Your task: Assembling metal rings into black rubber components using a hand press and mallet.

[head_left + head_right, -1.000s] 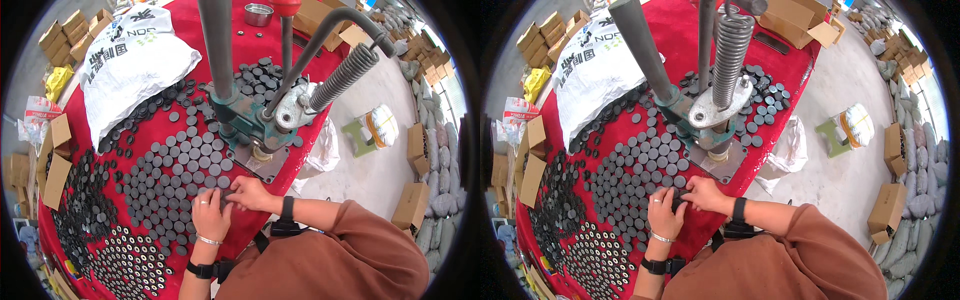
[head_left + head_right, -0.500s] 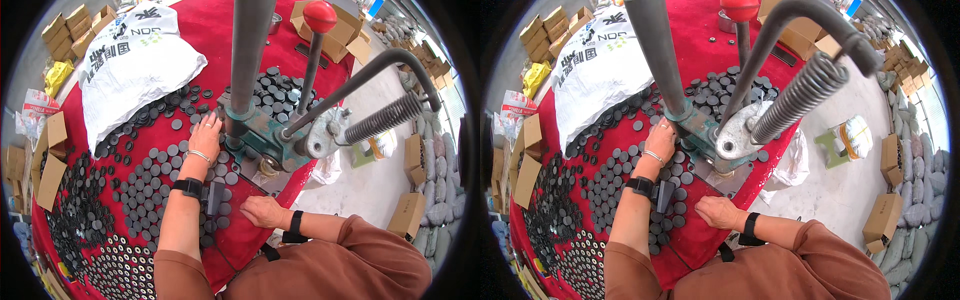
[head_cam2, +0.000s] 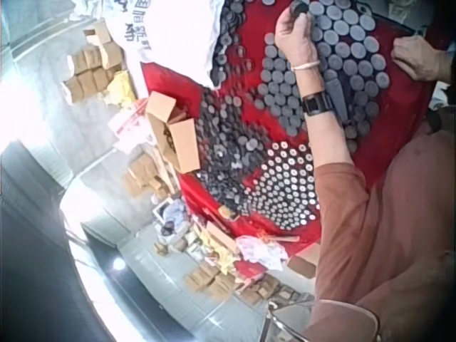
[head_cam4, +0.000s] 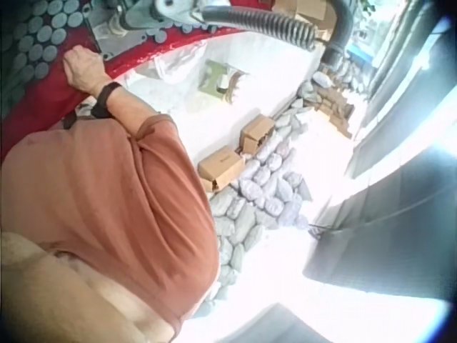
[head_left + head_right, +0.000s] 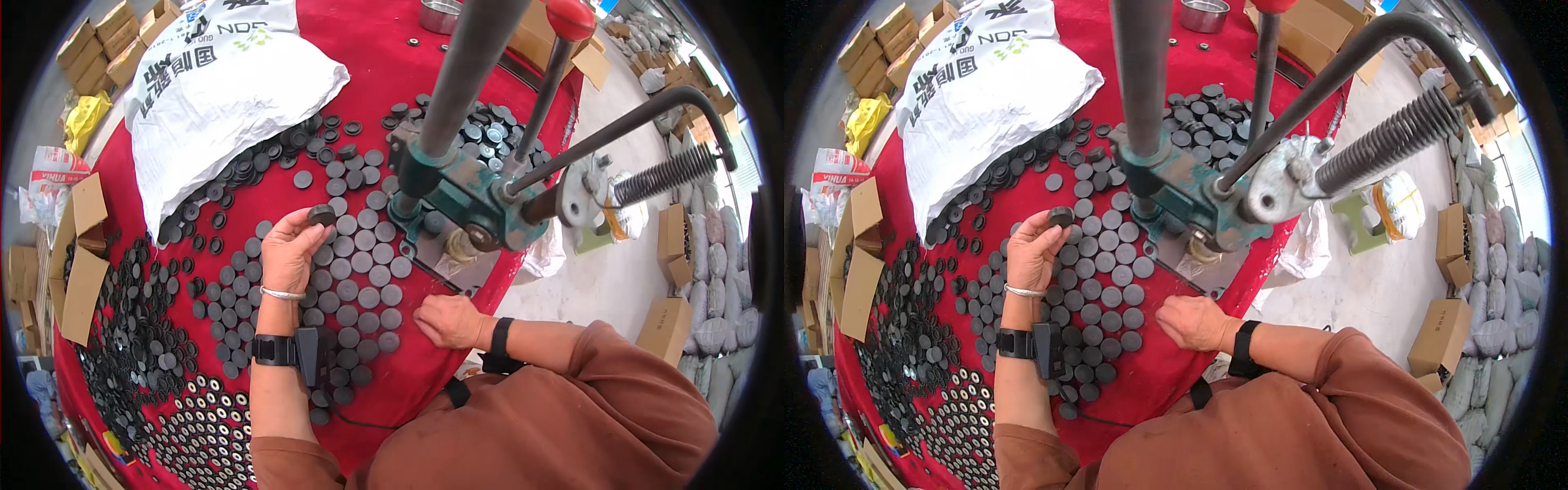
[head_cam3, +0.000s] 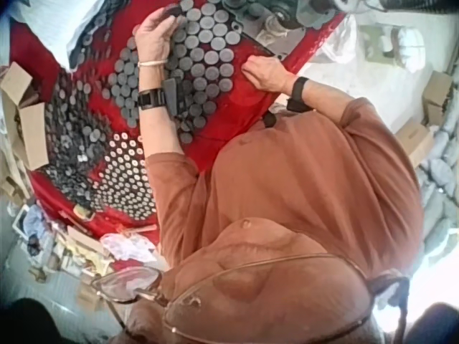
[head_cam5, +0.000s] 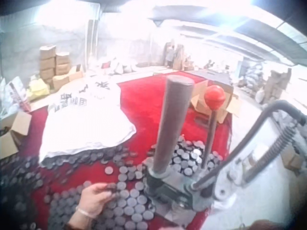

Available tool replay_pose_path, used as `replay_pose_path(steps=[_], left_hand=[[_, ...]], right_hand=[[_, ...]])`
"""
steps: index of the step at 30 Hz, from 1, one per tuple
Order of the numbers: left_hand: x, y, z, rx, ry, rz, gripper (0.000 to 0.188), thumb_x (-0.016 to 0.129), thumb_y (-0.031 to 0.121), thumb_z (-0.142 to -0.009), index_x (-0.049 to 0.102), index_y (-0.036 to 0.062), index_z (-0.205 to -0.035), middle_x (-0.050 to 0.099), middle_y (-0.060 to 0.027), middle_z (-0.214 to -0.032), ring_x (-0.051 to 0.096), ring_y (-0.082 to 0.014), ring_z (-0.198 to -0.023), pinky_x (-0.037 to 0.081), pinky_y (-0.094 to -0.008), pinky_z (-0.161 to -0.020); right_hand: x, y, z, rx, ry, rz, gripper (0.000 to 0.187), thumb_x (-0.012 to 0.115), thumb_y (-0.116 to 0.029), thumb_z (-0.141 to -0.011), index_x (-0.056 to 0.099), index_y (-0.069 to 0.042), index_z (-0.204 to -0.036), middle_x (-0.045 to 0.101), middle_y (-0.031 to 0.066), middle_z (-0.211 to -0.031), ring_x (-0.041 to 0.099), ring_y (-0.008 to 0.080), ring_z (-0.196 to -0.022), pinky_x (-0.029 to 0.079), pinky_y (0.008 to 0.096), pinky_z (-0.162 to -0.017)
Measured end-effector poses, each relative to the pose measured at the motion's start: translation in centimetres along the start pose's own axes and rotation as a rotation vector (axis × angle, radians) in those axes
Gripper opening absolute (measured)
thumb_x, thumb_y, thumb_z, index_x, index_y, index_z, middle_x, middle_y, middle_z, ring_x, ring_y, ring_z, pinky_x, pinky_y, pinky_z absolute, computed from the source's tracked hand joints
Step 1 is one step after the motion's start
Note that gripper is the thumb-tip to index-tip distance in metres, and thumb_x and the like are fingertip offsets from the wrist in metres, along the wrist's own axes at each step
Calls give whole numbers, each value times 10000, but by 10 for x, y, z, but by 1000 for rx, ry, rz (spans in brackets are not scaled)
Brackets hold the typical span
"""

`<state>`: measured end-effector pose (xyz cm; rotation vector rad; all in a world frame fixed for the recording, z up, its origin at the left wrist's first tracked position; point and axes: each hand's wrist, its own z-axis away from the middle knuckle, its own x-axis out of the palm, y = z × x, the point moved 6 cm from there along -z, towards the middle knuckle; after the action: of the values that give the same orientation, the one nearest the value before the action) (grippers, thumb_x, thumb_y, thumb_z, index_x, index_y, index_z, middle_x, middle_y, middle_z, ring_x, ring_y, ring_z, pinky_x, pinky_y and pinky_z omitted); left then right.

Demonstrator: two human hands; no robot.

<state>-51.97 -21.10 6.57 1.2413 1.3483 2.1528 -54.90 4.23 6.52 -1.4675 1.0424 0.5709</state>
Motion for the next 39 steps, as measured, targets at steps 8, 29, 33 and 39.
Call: replay_pose_path(steps=[8, 29, 33, 39], left_hand=[[7, 21, 20, 156, -142, 103, 267, 605, -129, -738, 597, -14, -979, 608, -144, -1056, 615, -198, -924, 515, -294, -834], [42, 2, -93, -241, 62, -1703, 704, 801, 412, -561, 531, -17, -1049, 582, -201, -1090, 577, -337, -1003, 474, -417, -842], [57, -16, -111, -179, -16, -1702, 795, 826, 367, -565, 432, -30, -1131, 542, -238, -1113, 560, -367, -1020, 472, -431, -846], [79, -34, -133, -82, 23, -1547, 710, 821, 240, -571, 430, -11, -1108, 538, -238, -1086, 556, -395, -1011, 488, -426, -837]], right_hand=[[-1, -10, -5, 8, -40, 60, 98, 588, -112, -760, 517, -76, -817, 499, 76, -725, 564, 245, -656, 473, 341, -559], [3, 7, -2, -18, -88, -57, 114, 588, -118, -759, 480, -80, -752, 464, 69, -712, 541, 226, -629, 452, 328, -549], [-1, 5, -4, -9, -80, -75, 110, 583, -121, -763, 481, -82, -752, 460, 67, -711, 541, 221, -623, 452, 329, -538], [3, 6, -5, -32, -124, -44, 68, 588, -149, -753, 554, -105, -792, 471, 40, -675, 541, 197, -598, 448, 316, -482]])
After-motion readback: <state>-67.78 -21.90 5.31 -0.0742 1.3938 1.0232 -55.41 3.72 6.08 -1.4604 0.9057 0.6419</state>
